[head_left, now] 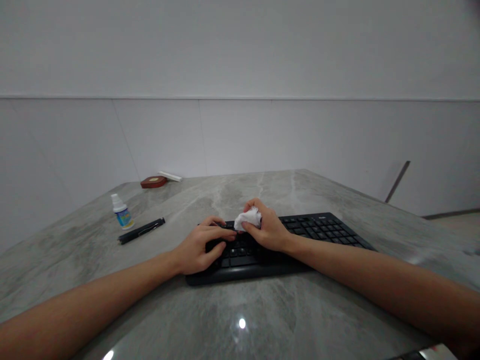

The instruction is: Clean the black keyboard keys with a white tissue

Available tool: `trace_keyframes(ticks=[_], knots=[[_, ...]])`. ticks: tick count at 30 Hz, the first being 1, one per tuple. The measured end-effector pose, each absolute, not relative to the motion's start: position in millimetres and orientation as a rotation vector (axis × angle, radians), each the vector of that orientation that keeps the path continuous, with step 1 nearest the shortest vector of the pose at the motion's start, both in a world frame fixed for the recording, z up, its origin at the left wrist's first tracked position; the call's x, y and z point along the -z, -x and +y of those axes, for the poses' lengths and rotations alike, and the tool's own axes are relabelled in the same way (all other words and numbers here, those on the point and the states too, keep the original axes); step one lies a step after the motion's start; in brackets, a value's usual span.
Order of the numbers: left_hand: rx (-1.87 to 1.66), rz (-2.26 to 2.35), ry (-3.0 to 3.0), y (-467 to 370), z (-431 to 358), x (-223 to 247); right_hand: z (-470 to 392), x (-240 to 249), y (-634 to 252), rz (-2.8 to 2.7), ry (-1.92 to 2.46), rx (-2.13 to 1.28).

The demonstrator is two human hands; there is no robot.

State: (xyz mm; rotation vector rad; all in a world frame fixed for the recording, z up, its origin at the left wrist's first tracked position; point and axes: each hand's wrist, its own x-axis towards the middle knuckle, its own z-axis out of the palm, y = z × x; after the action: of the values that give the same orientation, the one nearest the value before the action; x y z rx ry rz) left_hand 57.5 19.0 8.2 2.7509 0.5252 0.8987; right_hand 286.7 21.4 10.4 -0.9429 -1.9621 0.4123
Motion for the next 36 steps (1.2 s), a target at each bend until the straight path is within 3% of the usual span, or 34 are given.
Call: trace_keyframes(ticks=[25,36], knots=[[-0.735,0.695,-2.877,-57.5,18.5,-10.6,19.5,-11.2,-288.9,-2.022,0.886,-0.458],[-0.749,0.685,-2.859,-57.0,18.6,-10.6,22.6,-7.3,-288.0,-2.233,0.782,-0.128]])
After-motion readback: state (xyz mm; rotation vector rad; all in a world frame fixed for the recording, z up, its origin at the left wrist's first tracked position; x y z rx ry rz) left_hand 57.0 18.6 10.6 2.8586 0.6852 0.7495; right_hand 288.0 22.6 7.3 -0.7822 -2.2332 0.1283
